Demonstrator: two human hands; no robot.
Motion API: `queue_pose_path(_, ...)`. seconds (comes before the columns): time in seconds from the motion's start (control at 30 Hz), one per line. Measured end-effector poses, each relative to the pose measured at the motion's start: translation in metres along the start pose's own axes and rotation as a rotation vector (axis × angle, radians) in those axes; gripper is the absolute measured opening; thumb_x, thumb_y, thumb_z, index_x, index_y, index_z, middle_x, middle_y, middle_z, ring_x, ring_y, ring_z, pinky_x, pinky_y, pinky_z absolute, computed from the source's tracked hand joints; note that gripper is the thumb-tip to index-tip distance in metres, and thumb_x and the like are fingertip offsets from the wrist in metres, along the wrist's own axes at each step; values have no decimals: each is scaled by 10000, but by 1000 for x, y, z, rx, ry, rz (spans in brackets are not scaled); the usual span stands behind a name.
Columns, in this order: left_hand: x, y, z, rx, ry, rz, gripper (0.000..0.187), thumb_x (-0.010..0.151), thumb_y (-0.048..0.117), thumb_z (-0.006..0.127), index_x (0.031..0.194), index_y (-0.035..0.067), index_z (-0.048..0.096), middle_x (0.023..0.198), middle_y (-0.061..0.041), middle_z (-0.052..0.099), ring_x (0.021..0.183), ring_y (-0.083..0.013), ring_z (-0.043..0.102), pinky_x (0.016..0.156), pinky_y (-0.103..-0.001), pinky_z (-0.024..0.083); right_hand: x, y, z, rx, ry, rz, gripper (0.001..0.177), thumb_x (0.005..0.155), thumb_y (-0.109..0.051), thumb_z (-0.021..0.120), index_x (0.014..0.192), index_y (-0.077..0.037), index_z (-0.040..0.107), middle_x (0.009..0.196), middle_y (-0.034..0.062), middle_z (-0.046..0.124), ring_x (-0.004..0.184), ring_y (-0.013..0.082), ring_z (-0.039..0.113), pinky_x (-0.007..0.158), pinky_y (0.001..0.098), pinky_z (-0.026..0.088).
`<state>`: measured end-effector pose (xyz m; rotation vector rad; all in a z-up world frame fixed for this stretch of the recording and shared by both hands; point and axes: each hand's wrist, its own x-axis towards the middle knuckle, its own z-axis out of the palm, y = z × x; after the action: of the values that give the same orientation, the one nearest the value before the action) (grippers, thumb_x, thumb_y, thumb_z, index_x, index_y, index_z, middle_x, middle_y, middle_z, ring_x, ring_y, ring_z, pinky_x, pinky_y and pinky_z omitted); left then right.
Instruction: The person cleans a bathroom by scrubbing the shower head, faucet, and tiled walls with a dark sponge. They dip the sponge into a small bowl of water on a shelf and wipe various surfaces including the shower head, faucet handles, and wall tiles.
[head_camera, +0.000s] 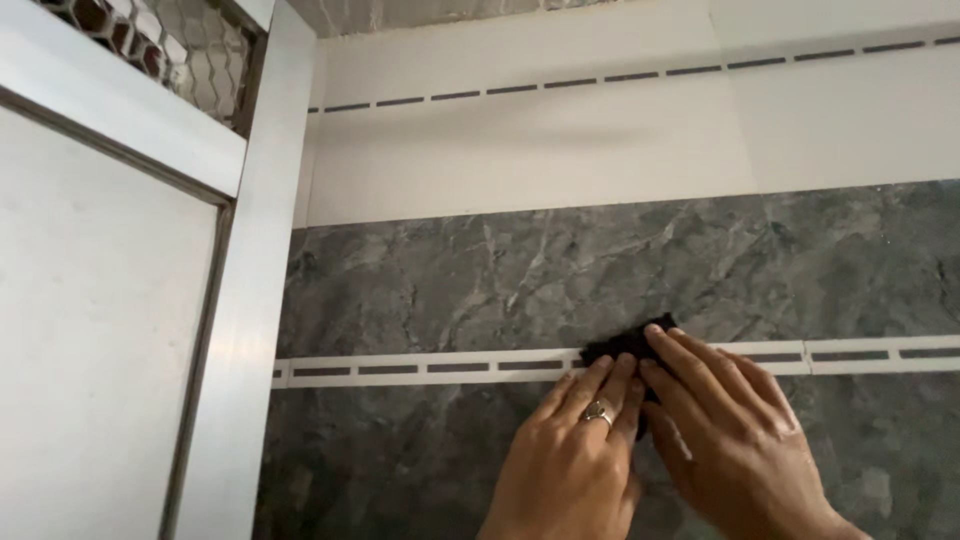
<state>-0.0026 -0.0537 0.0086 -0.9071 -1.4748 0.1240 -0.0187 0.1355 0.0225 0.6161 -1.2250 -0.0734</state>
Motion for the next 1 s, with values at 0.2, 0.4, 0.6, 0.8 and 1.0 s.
queue_pose_path(0.2,-7,-20,1,-135,22,66,666,769,182,711,1315,-179,587,1449,-347,543,1424,-439,471,1204,-519,299,13,-17,-4,-86,-56,22,373,809,-188,698,1138,-12,693,1334,113,647,1220,271,609,1032,447,456)
queue_pose_path(0.4,-14,-52,-25,-240,34,26,552,784,135,742,1240,-163,650,1373,-335,610,1371,-437,540,1213,-518,340,29,-47,22,-27,-15,28,303,811,-122,709,1094,-15,708,1277,115,676,1166,251,639,985,418,517)
queue_pose_path(0.6,-62,-103,-53,-78,216,-6,501,735,141,733,1142,-147,692,1257,-330,666,1255,-427,627,1119,-523,438,69,-116,55,56,80,-62,357,779,-65,717,1123,28,696,1269,166,672,1157,293,645,998,421,536)
queue_pose_path(0.8,-119,-154,-92,189,260,-184,384,989,246,584,1162,-67,725,1252,-246,685,1217,-325,658,1036,-469,489,106,-173,91,246,69,-227,437,782,-55,716,1196,65,647,1318,224,651,1187,345,640,1014,453,512)
queue_pose_path(1.0,-81,-156,-80,144,39,-120,628,927,256,577,1418,-118,463,1487,-268,444,1378,-381,419,1162,-502,305,129,-137,81,58,7,-98,334,907,-35,645,1239,-28,685,1381,122,636,1223,259,626,1014,449,521)
